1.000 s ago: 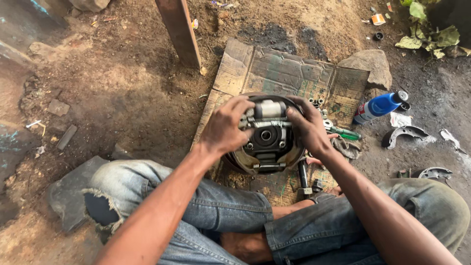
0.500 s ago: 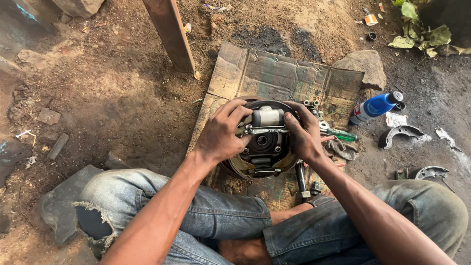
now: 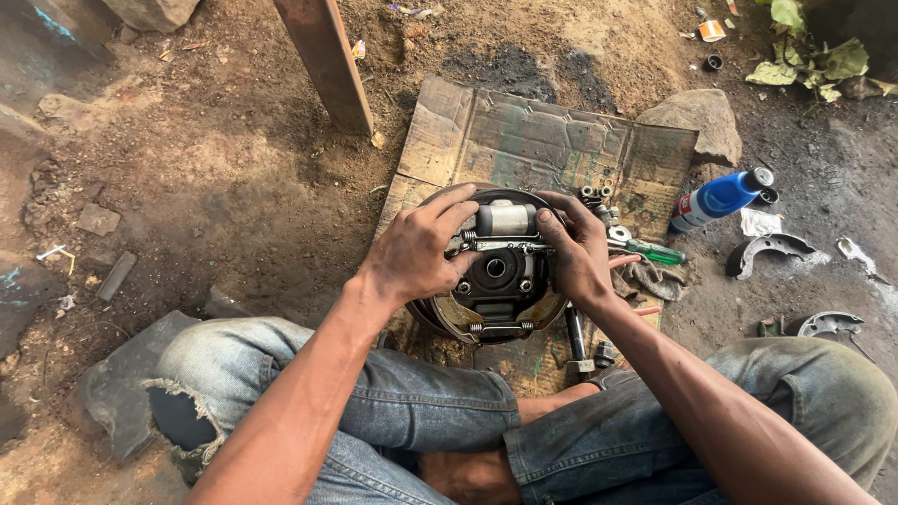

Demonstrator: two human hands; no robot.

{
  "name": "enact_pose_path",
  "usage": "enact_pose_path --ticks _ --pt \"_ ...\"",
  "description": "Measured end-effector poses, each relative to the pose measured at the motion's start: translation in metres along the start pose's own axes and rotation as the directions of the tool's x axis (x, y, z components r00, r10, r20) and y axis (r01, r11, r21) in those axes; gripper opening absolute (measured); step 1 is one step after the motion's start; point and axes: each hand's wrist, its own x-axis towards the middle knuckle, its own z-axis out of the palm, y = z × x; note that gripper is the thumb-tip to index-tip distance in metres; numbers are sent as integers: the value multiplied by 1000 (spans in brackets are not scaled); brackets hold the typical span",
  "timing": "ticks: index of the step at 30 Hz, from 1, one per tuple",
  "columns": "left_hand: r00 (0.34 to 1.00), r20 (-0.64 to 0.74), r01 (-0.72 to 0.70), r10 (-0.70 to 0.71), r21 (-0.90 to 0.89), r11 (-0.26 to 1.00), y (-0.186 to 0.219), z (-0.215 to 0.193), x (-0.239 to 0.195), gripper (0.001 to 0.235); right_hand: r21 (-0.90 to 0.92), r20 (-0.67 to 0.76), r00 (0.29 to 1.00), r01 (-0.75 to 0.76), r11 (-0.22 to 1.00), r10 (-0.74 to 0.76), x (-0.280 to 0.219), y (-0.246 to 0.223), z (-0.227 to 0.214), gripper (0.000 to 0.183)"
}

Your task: The person sits on the ground and works on a drum brake assembly, using a screwdriver and pliers to adjust internal components. The person repeatedly flips the assembly over to access different sides and continues manipulating the internal parts.

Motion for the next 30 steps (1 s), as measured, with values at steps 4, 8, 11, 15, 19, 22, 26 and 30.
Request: enact_pose_path --ticks 4,8,11,15,19,22,26,30 --pt "998 65 0 3 -42 999 -5 4 -5 59 -63 -1 999 34 997 -34 -4 -4 1 52" --pt "985 88 -149 146 35 988 -15 3 -9 57 -41 12 1000 12 999 -11 -5 -3 3 53" --pt "967 156 -214 203 59 975 -20 3 -7 53 -86 7 1000 17 996 -16 -8 -2 3 51" --pt "968 184 -189 173 72 979 -19 2 -8 49 -87 7 999 32 996 -32 -10 -4 3 49" --pt "994 75 83 -75 -114 990 -14 3 -15 60 -71 16 999 -37 997 38 -5 -10 4 43" --pt "931 98 364 -351 -217 906 -12 11 -17 81 -72 52 997 -46 996 50 0 -17 3 41" --pt "784 287 620 -550 -366 694 -21 22 -15 80 -106 113 993 -12 994 24 5 -23 5 42" --pt "725 290 683 -625 -416 600 -24 26 -18 70 -65 143 989 -22 998 31 10 -24 6 43"
